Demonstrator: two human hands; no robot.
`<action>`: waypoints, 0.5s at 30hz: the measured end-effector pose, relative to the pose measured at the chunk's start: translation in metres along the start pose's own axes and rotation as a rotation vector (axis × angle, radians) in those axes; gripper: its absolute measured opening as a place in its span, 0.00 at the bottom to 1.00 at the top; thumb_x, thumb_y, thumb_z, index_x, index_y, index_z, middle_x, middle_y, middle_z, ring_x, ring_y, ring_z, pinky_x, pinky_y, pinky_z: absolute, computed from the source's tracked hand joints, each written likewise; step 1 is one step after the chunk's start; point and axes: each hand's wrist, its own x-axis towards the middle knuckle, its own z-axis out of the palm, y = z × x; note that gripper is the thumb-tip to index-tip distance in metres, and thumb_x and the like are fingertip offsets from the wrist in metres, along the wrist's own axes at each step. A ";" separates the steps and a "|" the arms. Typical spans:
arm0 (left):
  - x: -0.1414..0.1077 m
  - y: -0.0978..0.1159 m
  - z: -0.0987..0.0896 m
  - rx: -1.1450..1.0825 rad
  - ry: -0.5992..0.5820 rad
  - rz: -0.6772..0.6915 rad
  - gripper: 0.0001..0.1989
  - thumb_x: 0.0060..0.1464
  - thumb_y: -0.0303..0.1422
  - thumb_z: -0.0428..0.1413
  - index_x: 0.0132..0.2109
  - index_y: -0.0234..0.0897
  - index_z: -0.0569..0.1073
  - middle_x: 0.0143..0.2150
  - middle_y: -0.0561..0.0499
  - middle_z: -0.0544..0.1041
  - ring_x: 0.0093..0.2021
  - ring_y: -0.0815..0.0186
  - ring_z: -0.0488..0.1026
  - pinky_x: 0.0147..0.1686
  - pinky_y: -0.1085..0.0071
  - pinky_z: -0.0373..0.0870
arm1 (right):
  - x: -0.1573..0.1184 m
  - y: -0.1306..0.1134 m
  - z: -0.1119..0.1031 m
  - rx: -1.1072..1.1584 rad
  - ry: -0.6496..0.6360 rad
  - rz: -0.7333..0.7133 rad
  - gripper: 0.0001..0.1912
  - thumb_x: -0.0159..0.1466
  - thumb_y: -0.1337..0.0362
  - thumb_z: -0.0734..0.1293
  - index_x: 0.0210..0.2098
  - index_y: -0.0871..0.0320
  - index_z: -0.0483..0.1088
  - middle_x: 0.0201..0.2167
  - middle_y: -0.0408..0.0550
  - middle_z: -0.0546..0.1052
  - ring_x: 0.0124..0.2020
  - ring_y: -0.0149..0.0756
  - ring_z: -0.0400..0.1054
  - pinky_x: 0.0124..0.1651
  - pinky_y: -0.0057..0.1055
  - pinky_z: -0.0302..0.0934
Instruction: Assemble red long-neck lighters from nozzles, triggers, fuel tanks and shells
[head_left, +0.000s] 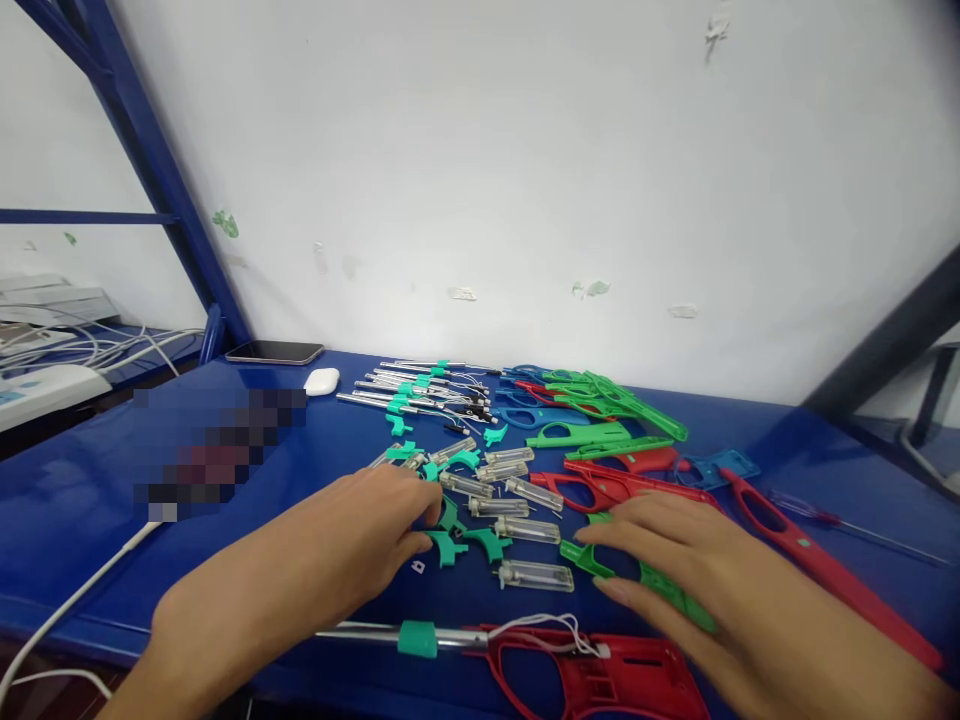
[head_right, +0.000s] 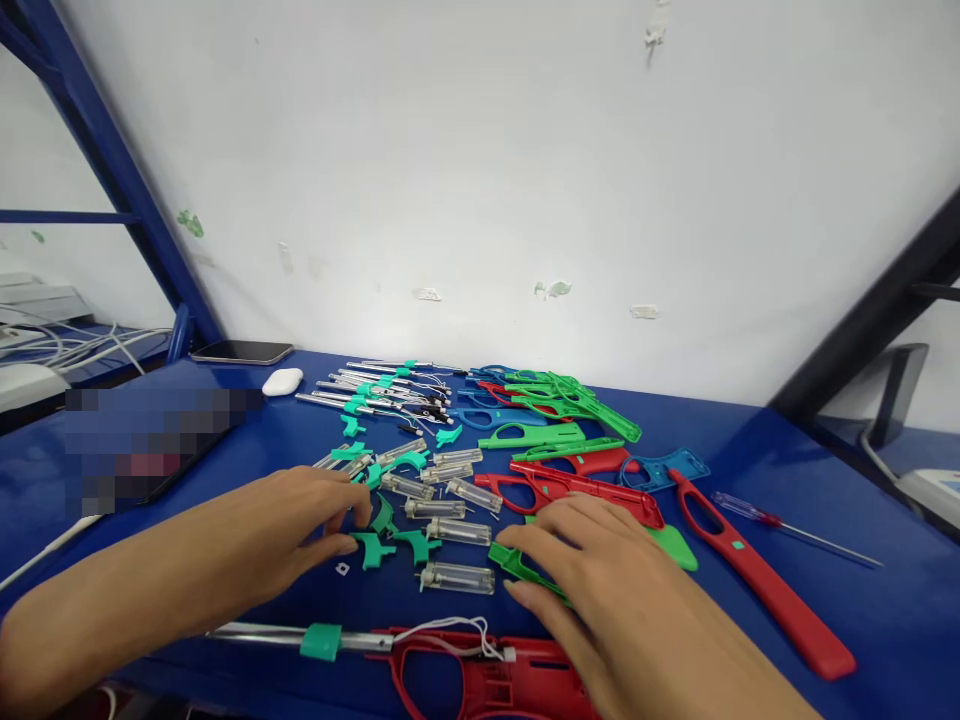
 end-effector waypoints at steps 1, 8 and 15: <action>0.000 -0.001 0.002 0.003 0.004 0.012 0.13 0.74 0.27 0.49 0.45 0.46 0.77 0.43 0.53 0.78 0.41 0.62 0.77 0.47 0.66 0.74 | 0.011 -0.006 -0.003 0.004 0.005 -0.002 0.28 0.84 0.63 0.51 0.55 0.47 0.84 0.53 0.42 0.89 0.48 0.44 0.86 0.48 0.42 0.82; -0.009 0.001 -0.005 -0.005 0.043 0.051 0.14 0.74 0.25 0.49 0.48 0.47 0.77 0.48 0.51 0.79 0.46 0.60 0.79 0.50 0.64 0.75 | 0.028 -0.022 -0.016 0.149 0.113 0.061 0.31 0.86 0.54 0.50 0.43 0.50 0.83 0.42 0.43 0.89 0.40 0.37 0.85 0.44 0.35 0.76; -0.005 0.028 0.001 -0.012 0.021 0.219 0.12 0.68 0.24 0.57 0.49 0.50 0.76 0.45 0.56 0.81 0.40 0.64 0.79 0.43 0.72 0.73 | 0.008 -0.026 -0.013 0.294 -0.004 0.125 0.29 0.84 0.46 0.54 0.36 0.48 0.78 0.32 0.38 0.84 0.32 0.34 0.82 0.37 0.33 0.73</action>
